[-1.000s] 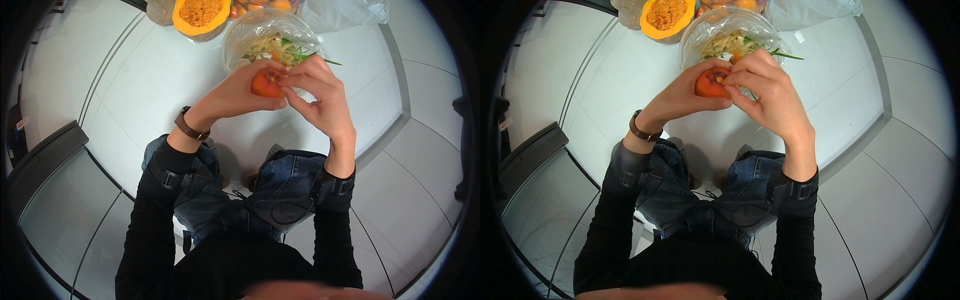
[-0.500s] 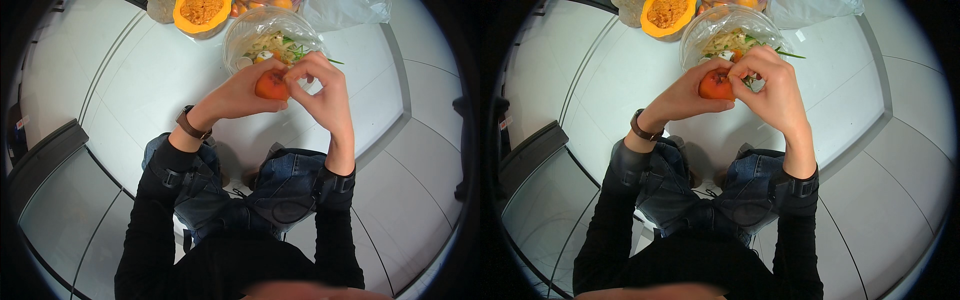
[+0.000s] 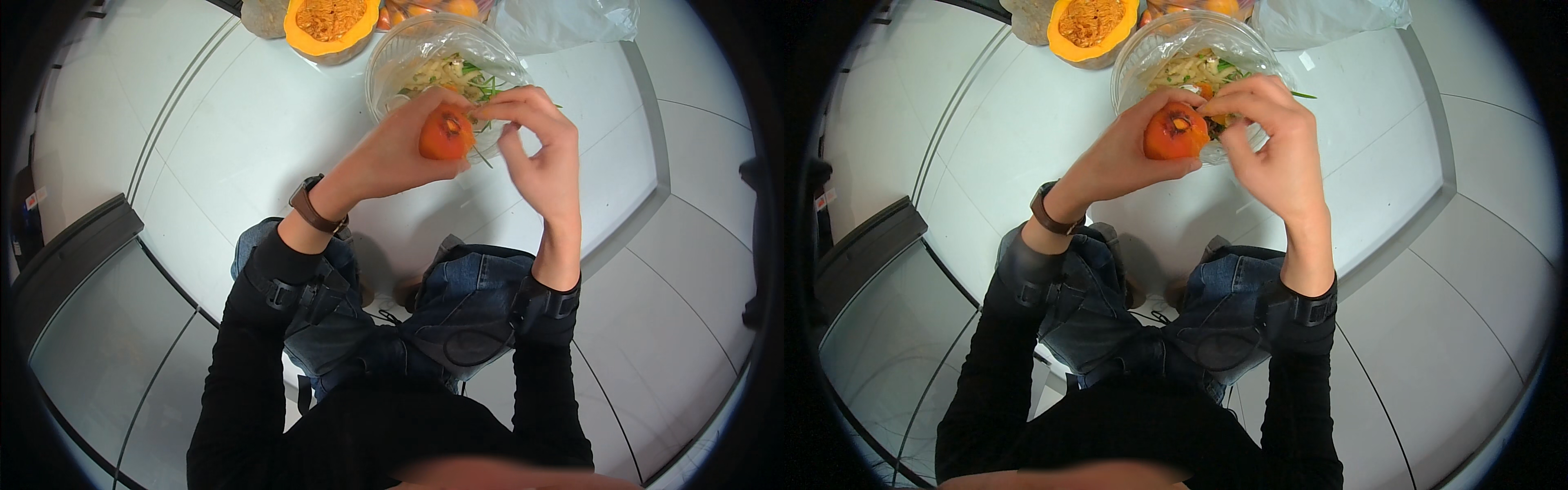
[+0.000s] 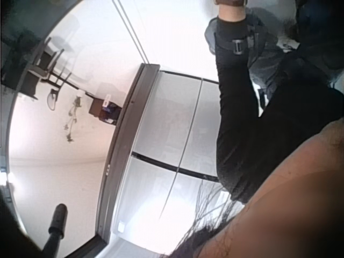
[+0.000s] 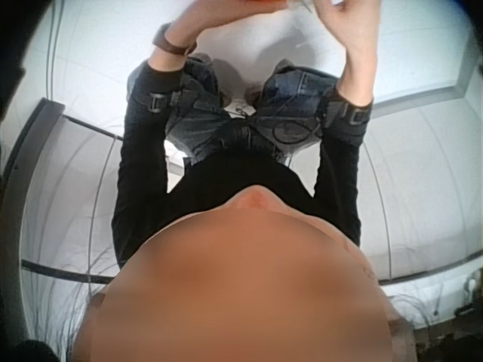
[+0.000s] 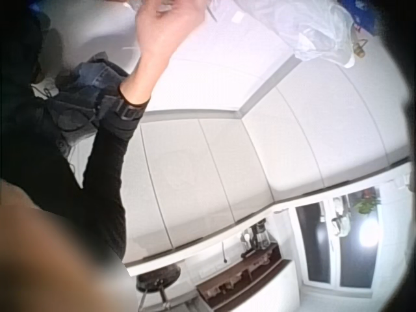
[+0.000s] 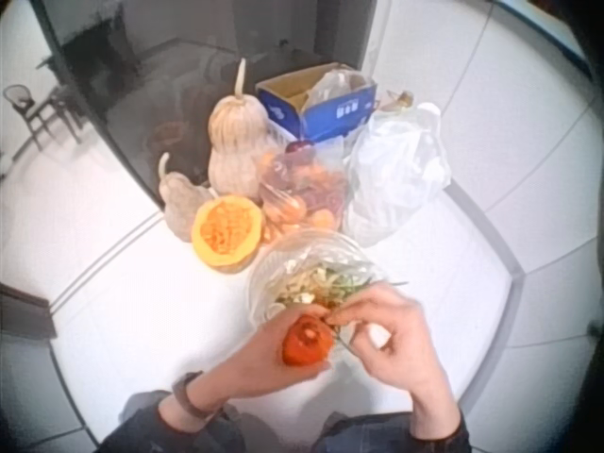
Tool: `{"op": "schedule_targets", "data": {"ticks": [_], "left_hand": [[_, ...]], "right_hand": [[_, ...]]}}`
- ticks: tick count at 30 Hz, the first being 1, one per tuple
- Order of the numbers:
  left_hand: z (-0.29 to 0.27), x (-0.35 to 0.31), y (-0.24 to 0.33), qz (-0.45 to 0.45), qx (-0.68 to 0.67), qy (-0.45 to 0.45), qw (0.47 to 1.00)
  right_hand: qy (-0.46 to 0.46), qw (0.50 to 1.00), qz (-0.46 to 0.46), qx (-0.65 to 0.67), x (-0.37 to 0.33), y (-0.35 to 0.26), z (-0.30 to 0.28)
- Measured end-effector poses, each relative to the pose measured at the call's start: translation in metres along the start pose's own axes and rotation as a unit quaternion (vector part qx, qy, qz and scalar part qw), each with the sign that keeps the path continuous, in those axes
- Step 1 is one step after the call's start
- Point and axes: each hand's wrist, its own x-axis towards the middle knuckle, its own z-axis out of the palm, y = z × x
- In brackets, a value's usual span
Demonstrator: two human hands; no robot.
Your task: The person peels a persimmon by hand over a bowl, then rinses it under running water and places it in a small bowl. The person repeats the peeling process with a second persimmon, discarding the peel into the bowl.
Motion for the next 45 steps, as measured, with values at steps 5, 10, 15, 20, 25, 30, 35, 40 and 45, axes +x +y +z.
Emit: {"op": "schedule_targets", "data": {"ticks": [5,10,15,20,25,30,35,40,45], "left_hand": [[-0.001,-0.002,0.000,-0.011,0.044,0.026,0.999],[0.000,-0.003,0.001,-0.033,0.069,0.026,0.997],[0.001,-0.004,0.000,-0.039,0.104,0.020,0.994],[0.001,-0.003,-0.003,-0.055,0.093,0.007,0.994],[0.003,-0.003,-0.004,-0.036,0.058,0.000,0.998],[0.003,-0.003,-0.001,-0.032,0.080,-0.008,0.996],[0.004,-0.004,0.003,-0.025,0.088,0.022,0.996],[0.000,-0.002,0.002,-0.026,0.080,0.016,0.996],[0.000,-0.002,0.002,-0.039,0.061,0.004,0.997]], "right_hand": [[-0.056,0.997,-0.030,-0.038,-0.004,-0.010,0.007],[-0.067,0.993,-0.071,-0.066,-0.003,-0.006,0.015],[-0.083,0.992,-0.075,-0.066,-0.004,-0.005,0.016],[-0.092,0.990,-0.077,-0.070,-0.003,-0.006,0.020],[-0.069,0.996,-0.046,-0.043,-0.003,-0.003,0.022],[-0.042,0.998,0.031,-0.031,0.002,0.003,0.017],[-0.071,0.992,0.084,0.059,0.003,0.002,0.004],[-0.100,0.994,0.032,0.031,-0.001,0.000,0.006],[-0.100,0.995,-0.015,0.011,-0.001,0.003,0.013]]}}
